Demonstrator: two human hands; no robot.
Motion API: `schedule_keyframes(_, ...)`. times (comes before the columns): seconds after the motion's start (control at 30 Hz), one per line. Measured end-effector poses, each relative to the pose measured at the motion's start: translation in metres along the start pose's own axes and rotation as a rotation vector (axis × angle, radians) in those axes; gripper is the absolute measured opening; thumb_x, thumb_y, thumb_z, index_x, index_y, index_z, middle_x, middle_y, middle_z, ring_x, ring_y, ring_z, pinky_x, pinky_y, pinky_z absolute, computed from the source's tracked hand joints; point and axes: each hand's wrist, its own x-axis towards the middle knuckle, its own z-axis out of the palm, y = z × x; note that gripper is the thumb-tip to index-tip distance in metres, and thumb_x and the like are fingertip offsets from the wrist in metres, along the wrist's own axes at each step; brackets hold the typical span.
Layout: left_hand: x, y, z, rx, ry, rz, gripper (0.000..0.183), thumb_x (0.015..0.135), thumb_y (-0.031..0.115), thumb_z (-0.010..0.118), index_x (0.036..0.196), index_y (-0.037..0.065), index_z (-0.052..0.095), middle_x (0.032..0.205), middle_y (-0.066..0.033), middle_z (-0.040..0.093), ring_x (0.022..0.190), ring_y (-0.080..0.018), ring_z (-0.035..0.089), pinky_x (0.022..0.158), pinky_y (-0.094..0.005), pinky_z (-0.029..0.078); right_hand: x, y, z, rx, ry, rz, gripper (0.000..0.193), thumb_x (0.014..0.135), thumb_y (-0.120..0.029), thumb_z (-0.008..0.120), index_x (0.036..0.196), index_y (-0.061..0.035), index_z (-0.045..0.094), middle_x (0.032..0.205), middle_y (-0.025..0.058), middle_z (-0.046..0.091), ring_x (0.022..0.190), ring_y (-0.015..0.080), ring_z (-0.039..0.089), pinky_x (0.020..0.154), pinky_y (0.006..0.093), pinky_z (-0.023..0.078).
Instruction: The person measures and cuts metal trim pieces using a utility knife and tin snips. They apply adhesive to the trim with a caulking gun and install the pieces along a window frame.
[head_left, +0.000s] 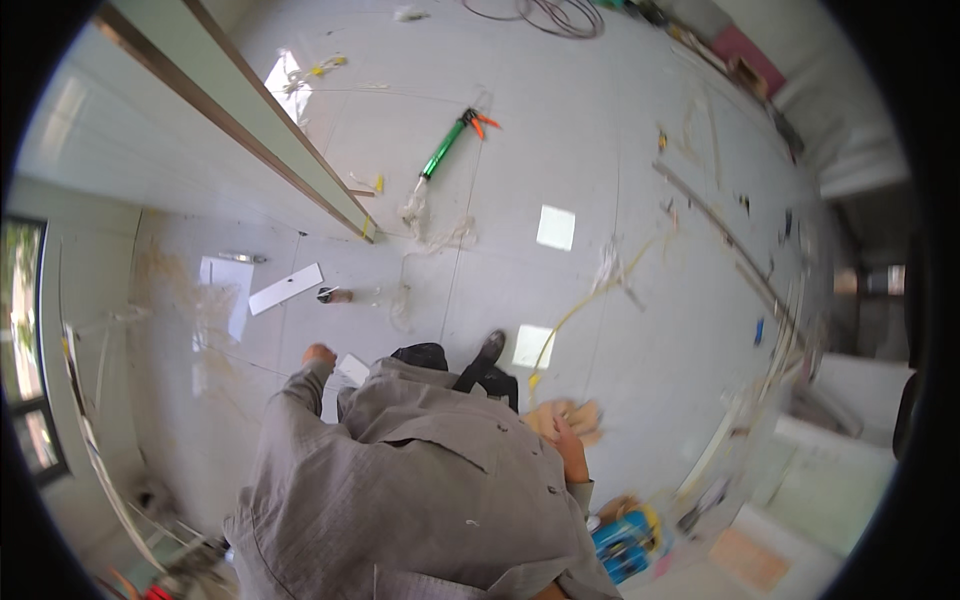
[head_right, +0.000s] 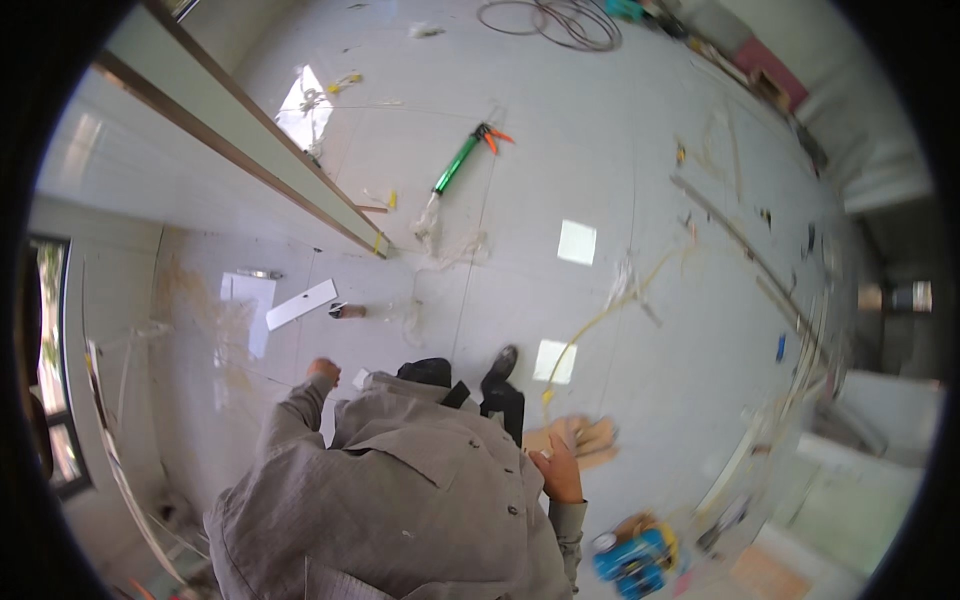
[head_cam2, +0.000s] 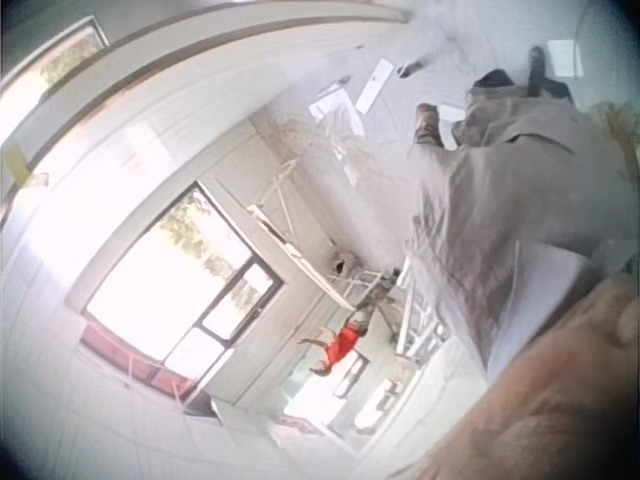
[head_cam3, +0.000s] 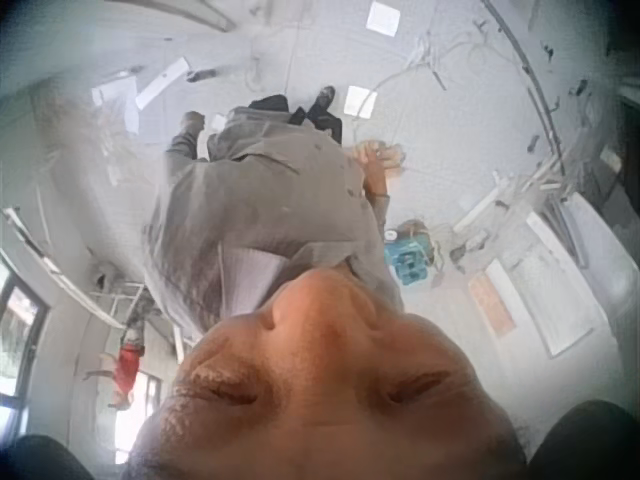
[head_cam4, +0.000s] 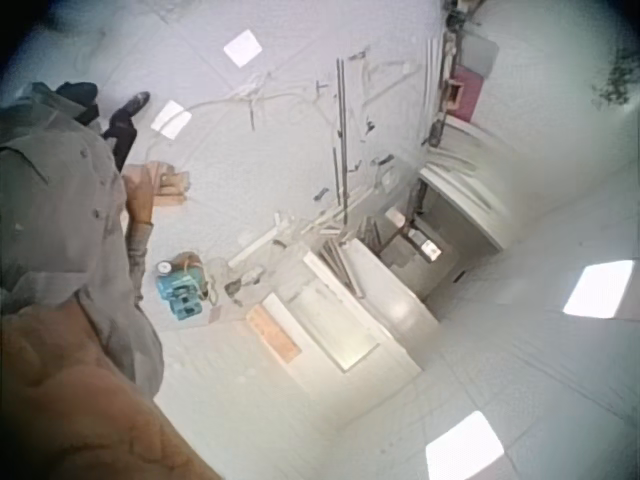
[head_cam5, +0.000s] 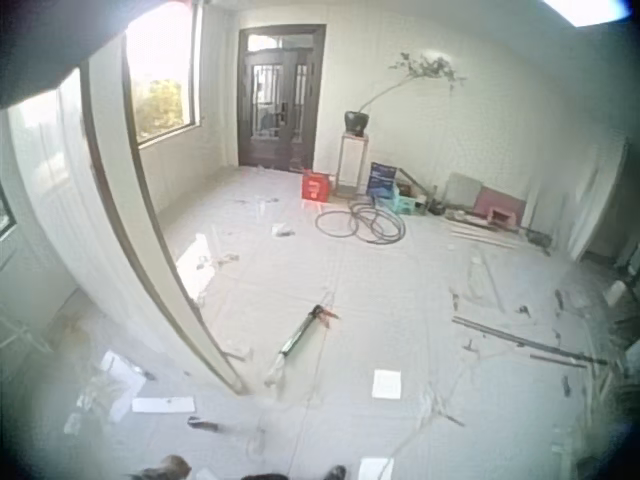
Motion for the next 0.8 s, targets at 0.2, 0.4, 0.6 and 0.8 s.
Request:
schedule_keyframes(0.2,-0.091,0.026,0.204,-0.11,-0.096,-0.133,0.043,0.082,0.045,0.071,0.107,0.011,0.079,0.112,-0.0157,0.076,0.111,-0.0323,0.071,0.093,-0.0441,0.057,0.166,-0.08,-0.157,-0.483,0.017,-0.423,0.066,0.087,-0.021,0.075,0.142,0.0051,0.052,0.123,0.0259,0.066,0.082,0.0321,0.069,0.078,0.0419,0.056)
schedule_keyframes(0.4,-0.156,0.146,0.302,-0.534,-0.132,-0.374,0.051,0.075,0.045,0.08,0.107,0.006,0.079,0.111,-0.0213,0.075,0.111,-0.0354,0.071,0.091,-0.0442,0.056,0.33,-0.217,-0.216,-0.586,-0.2,-0.523,0.06,0.09,-0.021,0.072,0.141,0.0041,0.052,0.131,0.0233,0.062,0.09,0.0345,0.068,0.082,0.0433,0.055)
schedule_keyframes(0.6,-0.131,0.304,0.216,-0.62,-0.13,-0.438,0.041,0.081,0.046,0.077,0.097,0.007,0.08,0.096,-0.021,0.075,0.096,-0.0371,0.073,0.085,-0.0453,0.056,0.47,-0.307,-0.185,-0.618,-0.462,-0.634,0.055,0.09,-0.021,0.072,0.137,0.0043,0.056,0.125,0.0242,0.066,0.089,0.0338,0.071,0.081,0.0425,0.056)
schedule_keyframes(0.8,-0.04,0.43,0.08,-0.889,0.119,-0.274,0.047,0.081,0.049,0.079,0.104,0.008,0.078,0.101,-0.0175,0.077,0.097,-0.0358,0.073,0.088,-0.0459,0.056,0.658,-0.37,-0.113,-0.622,-0.474,-0.779,0.052,0.09,-0.021,0.072,0.134,0.0036,0.058,0.12,0.0254,0.069,0.095,0.0384,0.071,0.086,0.0444,0.055)
